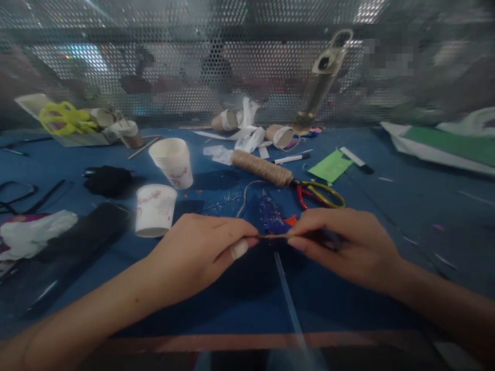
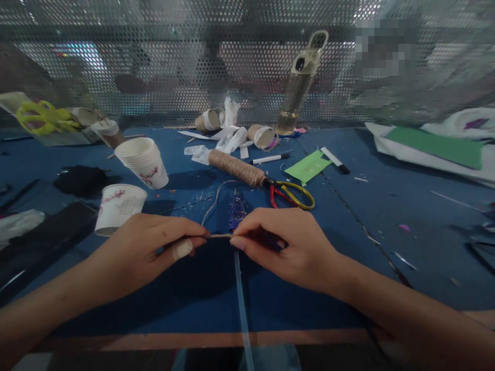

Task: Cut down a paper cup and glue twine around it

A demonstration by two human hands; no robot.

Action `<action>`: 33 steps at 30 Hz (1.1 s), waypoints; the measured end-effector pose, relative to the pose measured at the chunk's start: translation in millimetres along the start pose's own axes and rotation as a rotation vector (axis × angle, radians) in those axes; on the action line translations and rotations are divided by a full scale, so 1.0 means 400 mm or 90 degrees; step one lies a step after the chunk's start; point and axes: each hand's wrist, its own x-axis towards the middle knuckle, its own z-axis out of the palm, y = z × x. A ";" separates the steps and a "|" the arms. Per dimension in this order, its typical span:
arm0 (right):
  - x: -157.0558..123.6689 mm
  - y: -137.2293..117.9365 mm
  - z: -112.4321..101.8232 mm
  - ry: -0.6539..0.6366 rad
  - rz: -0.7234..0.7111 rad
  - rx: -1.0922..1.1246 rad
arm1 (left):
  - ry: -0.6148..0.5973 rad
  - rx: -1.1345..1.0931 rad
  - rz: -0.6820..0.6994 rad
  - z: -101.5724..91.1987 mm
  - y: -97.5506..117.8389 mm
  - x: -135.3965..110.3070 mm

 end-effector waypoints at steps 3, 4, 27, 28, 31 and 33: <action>0.006 0.003 0.004 -0.017 0.007 -0.016 | 0.017 0.002 0.005 0.001 0.003 -0.002; 0.007 0.003 0.006 -0.014 -0.002 -0.020 | 0.022 0.000 0.007 0.001 0.003 -0.002; 0.003 0.024 0.016 -0.063 -0.126 -0.057 | 0.124 0.163 0.199 0.012 0.001 0.007; 0.002 0.021 0.017 -0.056 -0.138 -0.059 | 0.126 0.168 0.201 0.012 0.000 0.006; -0.004 0.014 0.019 -0.030 -0.176 -0.064 | 0.106 0.183 0.206 0.010 -0.002 0.004; -0.008 0.010 0.020 -0.007 -0.200 -0.078 | 0.100 0.201 0.209 0.007 0.000 0.004</action>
